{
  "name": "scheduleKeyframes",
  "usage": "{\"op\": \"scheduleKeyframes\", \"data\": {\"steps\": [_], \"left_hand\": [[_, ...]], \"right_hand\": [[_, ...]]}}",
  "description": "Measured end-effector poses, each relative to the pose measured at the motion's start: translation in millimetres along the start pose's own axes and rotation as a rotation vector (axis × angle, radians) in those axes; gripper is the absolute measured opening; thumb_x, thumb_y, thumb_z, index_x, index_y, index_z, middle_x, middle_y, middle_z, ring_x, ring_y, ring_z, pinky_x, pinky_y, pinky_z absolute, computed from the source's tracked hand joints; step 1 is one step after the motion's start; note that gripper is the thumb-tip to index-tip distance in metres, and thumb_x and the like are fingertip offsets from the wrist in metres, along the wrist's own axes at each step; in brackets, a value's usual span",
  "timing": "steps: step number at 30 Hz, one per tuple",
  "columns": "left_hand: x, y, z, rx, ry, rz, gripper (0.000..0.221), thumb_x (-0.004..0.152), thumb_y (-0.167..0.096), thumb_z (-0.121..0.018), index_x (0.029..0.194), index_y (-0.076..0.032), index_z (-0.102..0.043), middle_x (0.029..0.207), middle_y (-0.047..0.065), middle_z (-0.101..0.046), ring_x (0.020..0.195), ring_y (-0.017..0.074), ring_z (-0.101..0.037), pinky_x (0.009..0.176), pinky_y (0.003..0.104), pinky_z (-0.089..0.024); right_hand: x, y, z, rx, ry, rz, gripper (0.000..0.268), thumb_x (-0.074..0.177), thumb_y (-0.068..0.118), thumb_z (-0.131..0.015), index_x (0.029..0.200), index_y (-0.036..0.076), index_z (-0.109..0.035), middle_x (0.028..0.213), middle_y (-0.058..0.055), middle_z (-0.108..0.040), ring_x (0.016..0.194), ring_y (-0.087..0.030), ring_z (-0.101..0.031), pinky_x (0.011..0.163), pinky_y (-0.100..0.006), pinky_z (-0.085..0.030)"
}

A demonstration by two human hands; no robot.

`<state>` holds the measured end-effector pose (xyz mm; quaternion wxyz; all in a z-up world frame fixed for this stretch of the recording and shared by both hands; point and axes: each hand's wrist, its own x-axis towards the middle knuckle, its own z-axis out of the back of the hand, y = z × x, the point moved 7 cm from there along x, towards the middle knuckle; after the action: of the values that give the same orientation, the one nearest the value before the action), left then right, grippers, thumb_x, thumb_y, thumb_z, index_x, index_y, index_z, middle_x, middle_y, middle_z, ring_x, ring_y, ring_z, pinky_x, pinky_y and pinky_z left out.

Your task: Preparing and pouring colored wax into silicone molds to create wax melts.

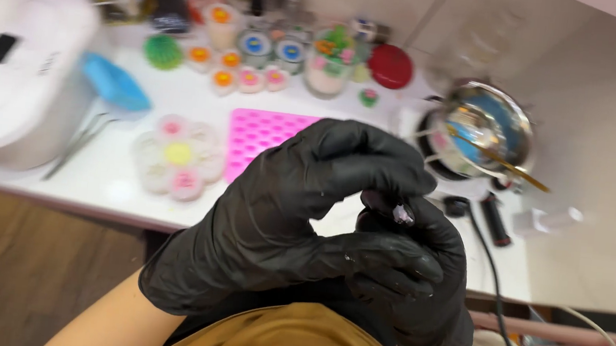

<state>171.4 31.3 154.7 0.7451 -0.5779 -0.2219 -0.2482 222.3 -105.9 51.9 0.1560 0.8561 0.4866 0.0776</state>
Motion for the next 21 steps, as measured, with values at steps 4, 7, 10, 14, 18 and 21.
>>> {"op": "scheduleKeyframes", "data": {"steps": [4,7,10,14,18,21], "left_hand": [[-46.6,14.2,34.9,0.1,-0.089,0.04,0.03,0.097,-0.016,-0.08,0.124,-0.011,-0.068,0.118,0.003,-0.069,0.112,0.0165,-0.07,0.1,0.028,-0.058],[-72.3,18.0,59.8,0.163,-0.16,0.123,0.03,0.093,-0.013,-0.08,0.122,-0.013,-0.072,0.116,0.002,-0.071,0.104,0.0155,-0.07,0.097,0.03,-0.058],[-95.5,25.0,78.3,0.156,-0.216,0.159,0.033,0.09,-0.009,-0.08,0.122,-0.012,-0.072,0.116,0.003,-0.071,0.109,0.0183,-0.07,0.094,0.031,-0.056],[-123.1,34.8,90.1,0.019,-0.277,0.135,0.03,0.094,-0.007,-0.079,0.123,-0.01,-0.072,0.118,0.004,-0.07,0.118,0.0194,-0.068,0.107,0.034,-0.055],[-142.8,51.3,97.5,-0.114,-0.345,0.227,0.024,0.095,-0.005,-0.078,0.119,-0.008,-0.074,0.12,0.005,-0.072,0.122,0.0206,-0.068,0.11,0.035,-0.054],[-157.1,63.9,100.3,-0.273,-0.382,0.274,0.024,0.095,-0.002,-0.076,0.118,-0.006,-0.075,0.123,0.006,-0.071,0.122,0.0197,-0.067,0.111,0.035,-0.054]], "right_hand": [[27.5,-26.4,31.0,-0.256,-0.261,0.019,0.044,0.107,0.018,-0.045,0.137,-0.012,-0.053,0.07,-0.007,-0.061,0.037,-0.006,-0.039,0.039,-0.024,-0.033],[57.0,-77.6,-1.2,0.192,0.086,-0.327,0.042,0.11,0.023,-0.041,0.134,-0.009,-0.054,0.046,0.008,-0.04,0.043,-0.008,-0.039,0.046,-0.023,-0.033],[73.0,-102.8,5.2,0.187,0.109,-0.438,0.042,0.109,0.027,-0.039,0.129,-0.007,-0.056,0.045,0.009,-0.037,0.043,-0.006,-0.037,0.045,-0.022,-0.03],[85.1,-129.6,3.1,0.312,0.142,-0.599,0.038,0.117,0.03,-0.035,0.115,0.0,-0.059,0.049,0.009,-0.037,0.044,-0.006,-0.036,0.045,-0.022,-0.028],[94.0,-149.6,6.4,0.371,0.027,-0.64,0.036,0.113,0.03,-0.038,0.11,0.0,-0.058,0.047,0.01,-0.04,0.041,-0.005,-0.037,0.041,-0.02,-0.029],[96.2,-158.6,14.3,0.443,0.062,-0.667,0.031,0.111,0.029,-0.042,0.107,0.004,-0.061,0.05,0.009,-0.043,0.043,-0.005,-0.039,0.044,-0.019,-0.032]]}}
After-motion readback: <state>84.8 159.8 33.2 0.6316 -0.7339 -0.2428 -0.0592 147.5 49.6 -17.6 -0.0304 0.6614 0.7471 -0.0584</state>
